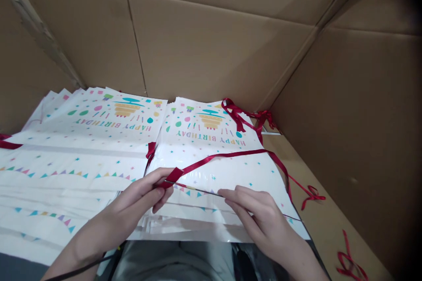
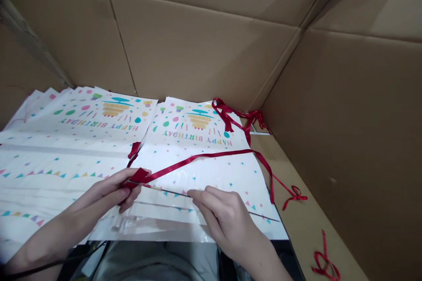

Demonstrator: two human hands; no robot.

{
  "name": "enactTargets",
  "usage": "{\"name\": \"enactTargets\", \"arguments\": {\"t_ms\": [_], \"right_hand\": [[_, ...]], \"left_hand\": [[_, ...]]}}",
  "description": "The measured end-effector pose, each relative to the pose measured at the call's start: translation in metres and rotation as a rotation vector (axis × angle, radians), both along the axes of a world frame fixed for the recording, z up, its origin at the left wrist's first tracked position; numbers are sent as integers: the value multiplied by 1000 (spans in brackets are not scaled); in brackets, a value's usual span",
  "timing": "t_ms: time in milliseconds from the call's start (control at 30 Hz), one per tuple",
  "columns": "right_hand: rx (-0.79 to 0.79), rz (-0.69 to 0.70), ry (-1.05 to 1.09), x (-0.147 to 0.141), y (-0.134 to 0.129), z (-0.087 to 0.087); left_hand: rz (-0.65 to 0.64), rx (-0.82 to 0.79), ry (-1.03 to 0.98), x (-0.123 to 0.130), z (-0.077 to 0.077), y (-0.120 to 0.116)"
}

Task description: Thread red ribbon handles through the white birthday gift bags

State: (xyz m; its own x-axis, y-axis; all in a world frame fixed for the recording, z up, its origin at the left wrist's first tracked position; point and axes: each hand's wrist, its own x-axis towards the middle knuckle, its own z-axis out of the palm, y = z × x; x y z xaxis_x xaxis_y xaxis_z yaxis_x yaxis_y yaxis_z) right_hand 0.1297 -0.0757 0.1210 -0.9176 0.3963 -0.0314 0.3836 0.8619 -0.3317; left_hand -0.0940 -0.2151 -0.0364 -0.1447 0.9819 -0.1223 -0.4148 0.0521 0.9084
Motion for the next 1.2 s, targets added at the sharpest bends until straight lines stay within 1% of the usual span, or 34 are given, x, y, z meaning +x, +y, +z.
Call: {"name": "enactTargets", "arguments": {"t_ms": [100, 267, 300, 400, 467, 567, 633, 700, 767, 867, 933, 1033, 1133, 1200], "right_hand": [[16, -23, -11, 3, 1, 1], [24, -62, -32, 7, 0, 2], [28, -63, -30, 8, 0, 3], [47, -66, -5, 11, 0, 6], [57, -77, 23, 13, 0, 8], [67, -104, 63, 15, -1, 10], [79, -130, 94, 16, -3, 9], [81, -166, 111, 16, -6, 5], [48, -193, 112, 18, -10, -1], [-45, -225, 107, 23, -16, -10], [-81, -259, 88, 26, -20, -12], [-97, -307, 54, 27, -22, -8], [-137, -343, 80, 19, -22, 1], [-230, -397, 123, 7, -22, 3]], "left_hand": [[-2, 103, 66, 1, 2, 6], [120, 247, 194, 5, -2, 15], [136, 256, 227, 4, -3, 17], [147, 211, 351, 0, -1, 26], [165, 219, 420, -3, 3, 32], [245, 259, 465, -4, 13, 41], [245, 223, 424, -3, 20, 46], [158, 154, 312, 0, 27, 51], [67, 97, 215, 4, 34, 56], [37, 47, 225, 8, 42, 63], [38, 50, 263, 10, 44, 66], [20, 97, 258, 12, 44, 69], [49, 160, 208, 18, 46, 71], [47, 187, 188, 24, 50, 70]]}}
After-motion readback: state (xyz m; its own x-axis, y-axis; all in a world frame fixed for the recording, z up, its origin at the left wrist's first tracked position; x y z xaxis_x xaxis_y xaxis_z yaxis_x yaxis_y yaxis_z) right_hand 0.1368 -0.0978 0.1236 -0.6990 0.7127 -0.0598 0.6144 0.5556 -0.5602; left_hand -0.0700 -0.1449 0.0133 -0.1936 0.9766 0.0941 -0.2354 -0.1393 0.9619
